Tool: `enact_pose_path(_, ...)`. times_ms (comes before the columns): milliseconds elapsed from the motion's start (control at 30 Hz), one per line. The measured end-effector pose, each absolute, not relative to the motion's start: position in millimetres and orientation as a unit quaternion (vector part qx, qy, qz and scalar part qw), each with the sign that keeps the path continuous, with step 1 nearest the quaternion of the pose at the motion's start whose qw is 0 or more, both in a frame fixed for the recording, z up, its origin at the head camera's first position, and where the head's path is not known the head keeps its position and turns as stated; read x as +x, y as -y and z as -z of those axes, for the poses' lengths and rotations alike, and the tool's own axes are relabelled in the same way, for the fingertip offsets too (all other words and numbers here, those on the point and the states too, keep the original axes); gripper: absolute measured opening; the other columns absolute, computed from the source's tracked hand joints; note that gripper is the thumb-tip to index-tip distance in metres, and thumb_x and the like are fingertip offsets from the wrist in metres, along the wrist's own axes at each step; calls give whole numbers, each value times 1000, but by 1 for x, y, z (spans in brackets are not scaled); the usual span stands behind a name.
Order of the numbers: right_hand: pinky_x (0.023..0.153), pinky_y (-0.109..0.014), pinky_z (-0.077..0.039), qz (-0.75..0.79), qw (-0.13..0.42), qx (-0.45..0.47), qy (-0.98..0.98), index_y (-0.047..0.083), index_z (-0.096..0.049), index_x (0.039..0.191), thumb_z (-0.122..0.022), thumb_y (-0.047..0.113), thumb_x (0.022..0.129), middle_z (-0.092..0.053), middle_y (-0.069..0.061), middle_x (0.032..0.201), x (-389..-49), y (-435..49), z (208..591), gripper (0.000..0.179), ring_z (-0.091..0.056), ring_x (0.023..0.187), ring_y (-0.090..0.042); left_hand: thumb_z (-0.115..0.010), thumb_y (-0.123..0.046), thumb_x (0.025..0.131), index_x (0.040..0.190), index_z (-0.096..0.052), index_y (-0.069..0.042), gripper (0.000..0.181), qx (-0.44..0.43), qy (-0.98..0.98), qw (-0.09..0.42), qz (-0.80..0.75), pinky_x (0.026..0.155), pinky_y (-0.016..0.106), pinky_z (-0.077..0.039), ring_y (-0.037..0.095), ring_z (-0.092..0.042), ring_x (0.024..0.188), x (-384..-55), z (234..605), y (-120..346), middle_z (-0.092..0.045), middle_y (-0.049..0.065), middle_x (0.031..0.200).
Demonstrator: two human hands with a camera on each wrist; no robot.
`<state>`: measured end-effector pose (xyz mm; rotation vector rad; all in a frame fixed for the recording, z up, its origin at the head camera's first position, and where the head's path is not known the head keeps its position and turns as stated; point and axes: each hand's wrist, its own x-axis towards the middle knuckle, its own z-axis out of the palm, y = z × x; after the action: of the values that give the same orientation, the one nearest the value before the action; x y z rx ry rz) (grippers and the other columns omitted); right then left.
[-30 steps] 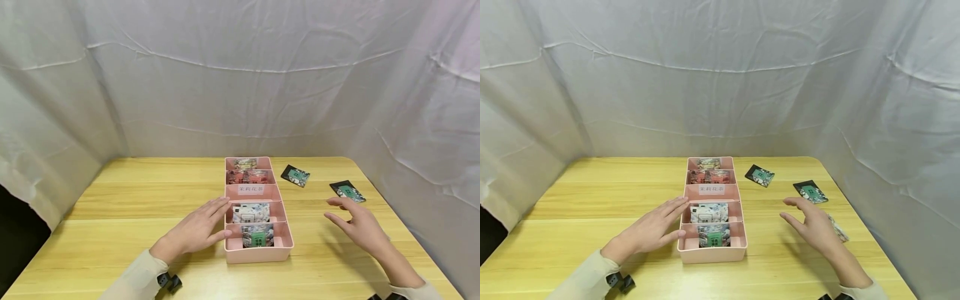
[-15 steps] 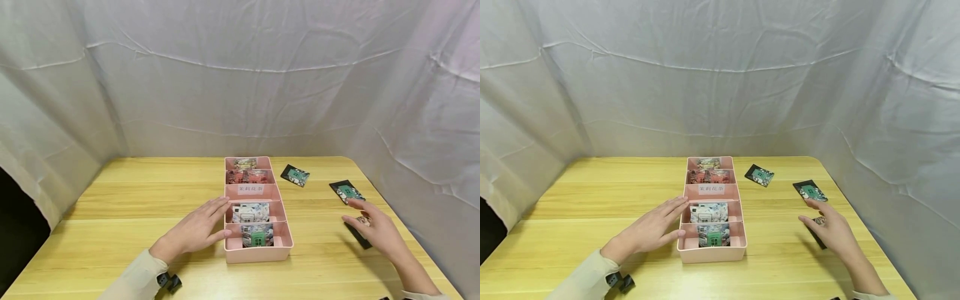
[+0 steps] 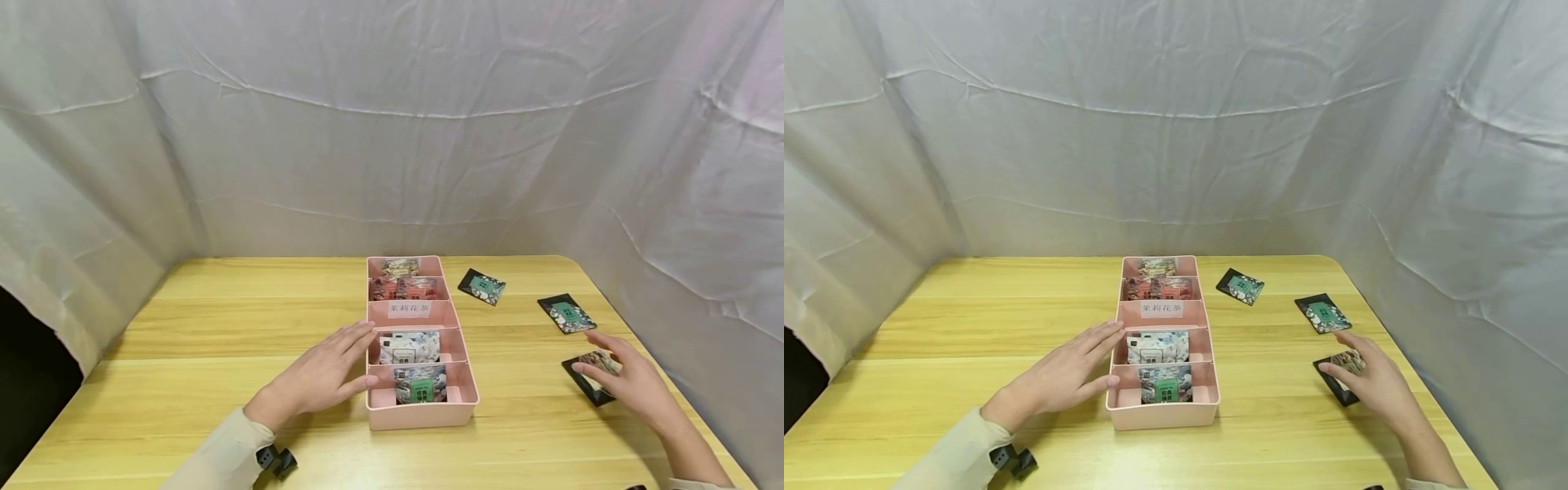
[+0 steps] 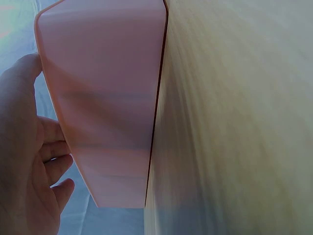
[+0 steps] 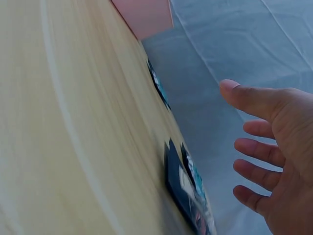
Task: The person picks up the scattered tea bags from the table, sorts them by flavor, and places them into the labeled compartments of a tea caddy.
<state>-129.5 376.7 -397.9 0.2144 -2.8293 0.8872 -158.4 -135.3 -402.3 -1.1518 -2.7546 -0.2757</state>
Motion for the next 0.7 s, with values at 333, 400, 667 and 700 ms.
enact_pose_path(333,91,-72,-34,-278,60,61,957,-2,-39,147,-75,37,86,-42,-34,139,-131,-386,410,80,-36,124,-58,-30,-64,99,154,-26,-5,81,-380,918,70,90,118,39,-16,22,-15,148,-158,401,135,-23,11,160)
enact_pose_path(400,91,-73,-33,-274,57,55,958,-1,-38,147,-75,38,86,-40,-34,140,-131,-387,412,81,-34,125,-58,-30,-64,99,154,-27,-5,81,-381,918,70,90,118,39,-16,22,-16,148,-158,401,135,-23,11,160)
enact_pose_path(667,92,-74,-31,-259,45,42,964,-2,-36,147,-73,42,87,-36,-39,141,-131,-393,419,83,-33,124,-61,-29,-64,99,155,-26,-6,81,-381,918,69,89,118,39,-17,22,-15,148,-158,401,135,-23,11,160)
enact_pose_path(700,93,-74,-30,-257,42,40,965,-2,-36,147,-73,42,87,-35,-39,141,-131,-393,419,84,-32,124,-62,-29,-64,99,155,-26,-6,80,-382,917,69,89,118,39,-17,22,-15,148,-158,401,135,-23,11,160)
